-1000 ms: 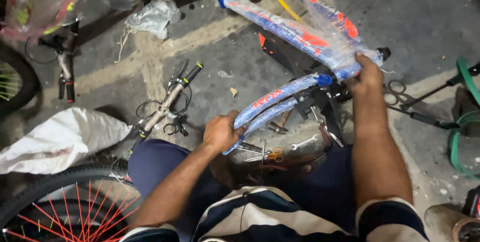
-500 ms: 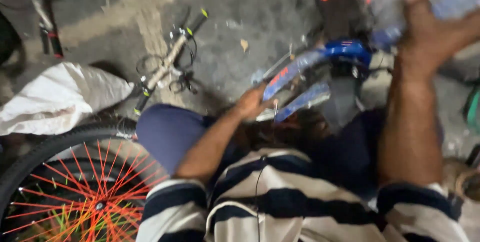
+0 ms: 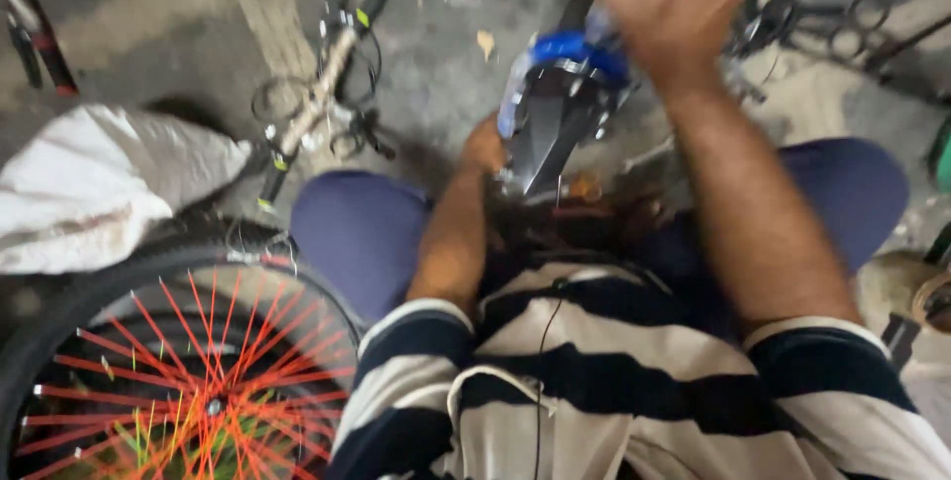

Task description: The person sits on the workshop floor assembling a new bicycle. They route and attach brake cables to the handlebar, use pliers to cut and secure cable ends, fit the front wheel with orange spokes into the fork, and tighten fasteners on the frame and handlebar stem by hand.

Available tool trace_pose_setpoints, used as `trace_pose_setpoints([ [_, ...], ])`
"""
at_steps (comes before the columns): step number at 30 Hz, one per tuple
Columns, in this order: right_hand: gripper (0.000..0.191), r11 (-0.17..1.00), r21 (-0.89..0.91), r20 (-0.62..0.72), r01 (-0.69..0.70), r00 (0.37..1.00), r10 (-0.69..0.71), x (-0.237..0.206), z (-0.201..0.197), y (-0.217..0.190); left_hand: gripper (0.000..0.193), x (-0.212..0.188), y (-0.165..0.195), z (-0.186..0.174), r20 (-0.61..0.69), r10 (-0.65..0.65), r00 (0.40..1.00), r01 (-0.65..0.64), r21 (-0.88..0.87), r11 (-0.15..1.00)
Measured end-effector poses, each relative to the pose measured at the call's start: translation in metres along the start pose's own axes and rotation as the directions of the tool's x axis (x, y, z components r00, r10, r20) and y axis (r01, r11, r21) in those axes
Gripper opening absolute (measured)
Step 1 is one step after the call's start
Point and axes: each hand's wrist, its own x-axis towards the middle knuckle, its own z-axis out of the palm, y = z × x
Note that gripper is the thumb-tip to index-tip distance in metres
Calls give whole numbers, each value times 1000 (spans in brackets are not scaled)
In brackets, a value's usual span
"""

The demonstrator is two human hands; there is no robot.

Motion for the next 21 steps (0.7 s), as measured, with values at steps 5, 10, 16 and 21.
trace_pose_setpoints([
  [5,61,993,93,49,-74,996,69,14,-1,-48,93,-16,0,-8,86,-253,964,226,240,944],
  [10,61,983,111,39,-145,989,141,5,-17,-52,71,-15,13,-23,79,-358,930,336,204,919],
  [16,65,976,80,47,-201,979,198,-7,-30,-50,40,-2,37,-65,-257,-347,902,367,35,930],
  [21,68,987,51,85,-155,985,150,-7,-34,-58,27,-22,88,-125,-393,-190,900,146,-141,979],
])
